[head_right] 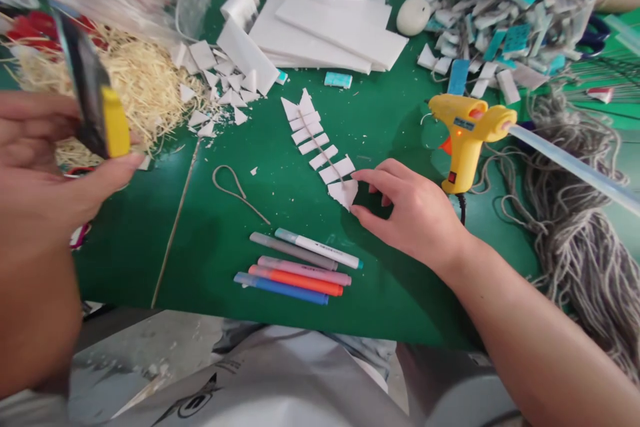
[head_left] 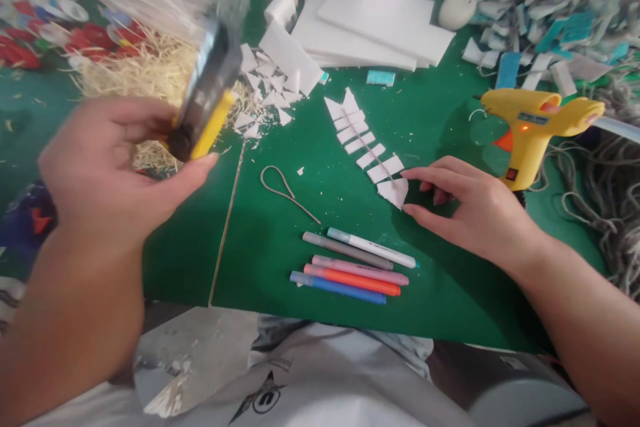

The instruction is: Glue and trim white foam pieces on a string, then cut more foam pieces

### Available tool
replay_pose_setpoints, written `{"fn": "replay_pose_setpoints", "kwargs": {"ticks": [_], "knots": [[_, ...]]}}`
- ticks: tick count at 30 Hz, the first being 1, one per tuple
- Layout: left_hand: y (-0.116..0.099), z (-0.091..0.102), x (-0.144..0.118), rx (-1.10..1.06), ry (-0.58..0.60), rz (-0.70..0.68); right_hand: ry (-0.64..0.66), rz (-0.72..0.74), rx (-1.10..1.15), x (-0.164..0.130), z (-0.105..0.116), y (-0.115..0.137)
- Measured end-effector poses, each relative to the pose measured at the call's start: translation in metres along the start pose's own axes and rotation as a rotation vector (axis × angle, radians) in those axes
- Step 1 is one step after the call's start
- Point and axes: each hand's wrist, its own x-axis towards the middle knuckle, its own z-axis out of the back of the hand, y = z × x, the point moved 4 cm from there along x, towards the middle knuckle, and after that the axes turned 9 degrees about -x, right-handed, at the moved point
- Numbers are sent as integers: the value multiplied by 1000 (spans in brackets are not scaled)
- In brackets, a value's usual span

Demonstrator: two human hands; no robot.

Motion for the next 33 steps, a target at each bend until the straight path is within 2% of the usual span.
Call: {"fn": "replay_pose_setpoints", "kwargs": {"ticks": [1, 3, 5, 9, 11, 12, 15, 21, 27, 33], "knots": [[-4, -7, 4, -81, 13, -86, -16, 17, -30, 0, 0, 2], [-13, -26, 11, -219, 79, -151, -55, 55, -91, 1, 0, 6], [-22, -49, 16, -361, 190, -77, -87, 86, -140, 2, -3, 12], [-39, -90, 15, -762, 269, 216, -121, 123, -194, 3, -10, 19], [-46, -107, 11, -863, 338, 313, -116, 126, -194, 3, -11, 20], [-48, -112, 9, -891, 334, 338, -110, 126, -181, 3, -11, 19], [-52, -117, 2, -930, 311, 396, -88, 123, -110, 1, -6, 17], [-51, -113, -8, -1046, 355, 532, -37, 109, 43, 0, 2, 11], [-45, -116, -16, -1012, 297, 480, 0, 101, 114, 1, 1, 7], [-35, -123, -21, -884, 274, 512, 25, 57, 147, 2, 0, 4]]}}
